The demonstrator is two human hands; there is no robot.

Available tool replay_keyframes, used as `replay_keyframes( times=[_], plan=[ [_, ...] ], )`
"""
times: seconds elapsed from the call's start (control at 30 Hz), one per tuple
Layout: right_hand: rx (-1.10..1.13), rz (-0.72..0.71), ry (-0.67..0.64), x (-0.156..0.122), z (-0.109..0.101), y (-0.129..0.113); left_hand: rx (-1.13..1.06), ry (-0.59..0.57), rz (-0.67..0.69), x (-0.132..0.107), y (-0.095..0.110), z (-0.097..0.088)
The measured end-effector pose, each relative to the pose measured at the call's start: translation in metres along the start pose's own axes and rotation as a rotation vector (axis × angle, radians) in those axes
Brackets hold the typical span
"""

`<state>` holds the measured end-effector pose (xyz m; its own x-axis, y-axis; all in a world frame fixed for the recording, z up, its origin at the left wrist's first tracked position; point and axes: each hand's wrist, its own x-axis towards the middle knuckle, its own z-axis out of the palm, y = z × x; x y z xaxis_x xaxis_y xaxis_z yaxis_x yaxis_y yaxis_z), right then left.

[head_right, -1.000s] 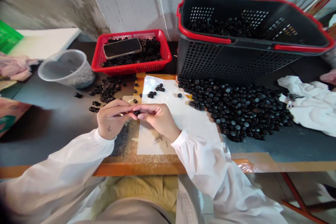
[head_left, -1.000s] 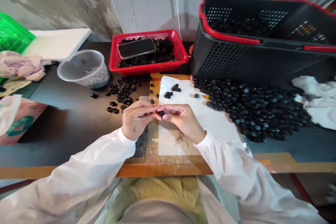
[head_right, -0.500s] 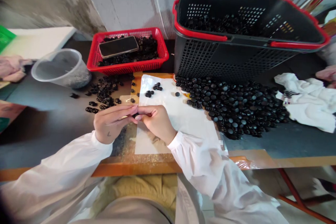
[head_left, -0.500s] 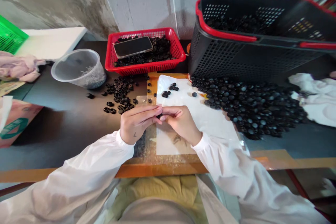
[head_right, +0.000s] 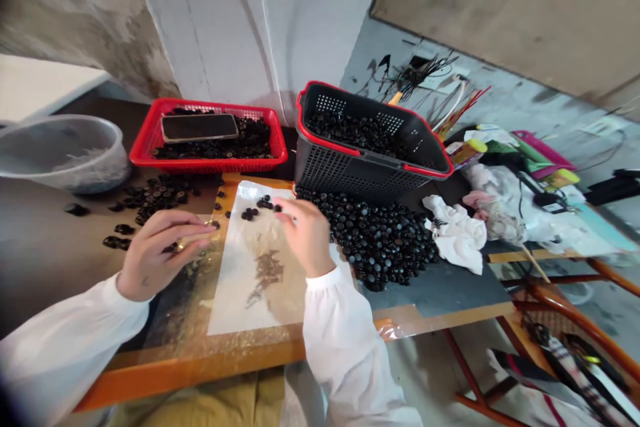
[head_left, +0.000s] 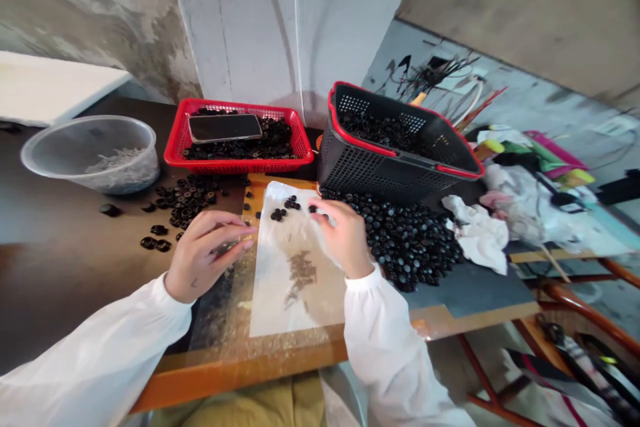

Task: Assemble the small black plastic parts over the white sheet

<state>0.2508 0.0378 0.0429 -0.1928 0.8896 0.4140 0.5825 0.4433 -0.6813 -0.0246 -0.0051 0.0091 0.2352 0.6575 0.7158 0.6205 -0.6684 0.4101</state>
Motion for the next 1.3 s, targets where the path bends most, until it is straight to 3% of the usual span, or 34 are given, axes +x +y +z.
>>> replay_keyframes(
  times=[0.13, 0.27, 0.4, 0.6, 0.77, 0.93, 1.07, 1.2, 1.3],
  plan=[
    [-0.444, 0.014, 0.207, 0.013, -0.039, 0.044, 0.083, -0.073, 0.001, 0.001, -0.013, -0.003],
    [-0.624, -0.068, 0.142, 0.018, -0.05, 0.066, 0.113, -0.12, -0.005, -0.002, -0.022, -0.004],
    [-0.585, -0.176, 0.075, 0.016, -0.032, 0.047, 0.109, -0.149, 0.01, -0.003, -0.023, -0.003],
    [-0.607, -0.198, -0.16, 0.022, 0.017, 0.023, 0.063, -0.224, 0.06, -0.003, -0.011, -0.001],
    [-0.527, -0.172, -0.191, 0.028, 0.036, 0.032, 0.189, -0.323, 0.079, 0.009, 0.01, 0.014],
    [-0.394, -0.124, -0.169, 0.02, 0.03, 0.03, 0.302, -0.378, -0.023, 0.027, 0.023, 0.044],
    [-0.095, -0.016, -0.135, 0.015, 0.026, 0.027, 0.285, -0.398, -0.025, 0.029, 0.026, 0.062],
    [0.122, -0.022, -0.127, 0.015, 0.026, 0.026, 0.217, -0.37, -0.059, 0.027, 0.026, 0.064],
    [0.212, 0.001, -0.148, 0.014, 0.028, 0.023, 0.015, -0.282, -0.216, 0.027, 0.025, 0.06]
  ],
)
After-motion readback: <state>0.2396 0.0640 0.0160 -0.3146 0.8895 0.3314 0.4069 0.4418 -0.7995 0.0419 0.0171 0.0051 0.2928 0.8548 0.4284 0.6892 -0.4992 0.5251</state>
